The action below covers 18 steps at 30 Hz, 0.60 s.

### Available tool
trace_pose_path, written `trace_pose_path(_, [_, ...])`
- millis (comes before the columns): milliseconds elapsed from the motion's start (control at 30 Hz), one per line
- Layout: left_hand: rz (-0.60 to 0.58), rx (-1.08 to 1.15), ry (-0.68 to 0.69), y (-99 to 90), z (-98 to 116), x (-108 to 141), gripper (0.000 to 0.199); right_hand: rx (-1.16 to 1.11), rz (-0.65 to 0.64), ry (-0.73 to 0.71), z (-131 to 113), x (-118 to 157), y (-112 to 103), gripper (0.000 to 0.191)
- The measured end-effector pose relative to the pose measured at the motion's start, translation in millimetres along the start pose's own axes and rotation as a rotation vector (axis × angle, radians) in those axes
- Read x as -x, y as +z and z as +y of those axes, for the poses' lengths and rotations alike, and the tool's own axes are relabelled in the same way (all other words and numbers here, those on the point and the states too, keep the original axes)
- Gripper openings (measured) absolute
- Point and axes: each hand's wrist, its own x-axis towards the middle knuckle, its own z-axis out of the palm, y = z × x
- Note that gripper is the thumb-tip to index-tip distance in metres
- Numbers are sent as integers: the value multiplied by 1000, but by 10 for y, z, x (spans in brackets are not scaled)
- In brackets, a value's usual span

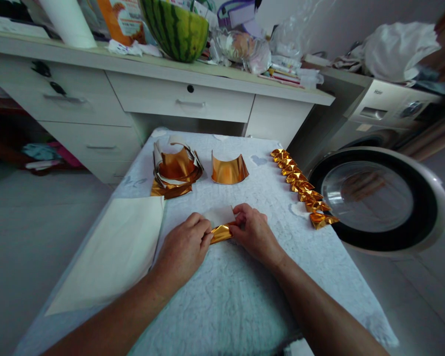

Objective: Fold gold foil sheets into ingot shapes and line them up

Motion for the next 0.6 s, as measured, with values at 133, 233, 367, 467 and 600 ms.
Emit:
trace_pose_path(133, [-7, -17, 0, -15, 11, -1, 12, 62, -47, -9, -52, 14, -52, 6])
trace_pose_path(233, [-5, -24, -3, -14, 12, -3, 12, 81, -68, -22, -75, 15, -83, 16])
trace_pose_path(367, [-2, -22, -3, -1, 5, -1, 11, 102, -63, -24, -58, 15, -80, 16])
trace_pose_path(467, [-7, -16, 1, -2, 7, 3, 11, 93, -59, -26, -39, 17, -68, 15])
trace_pose_path(600, [-20, -30, -6, -16, 21, 6, 11, 91, -51, -20, -25, 16, -65, 14])
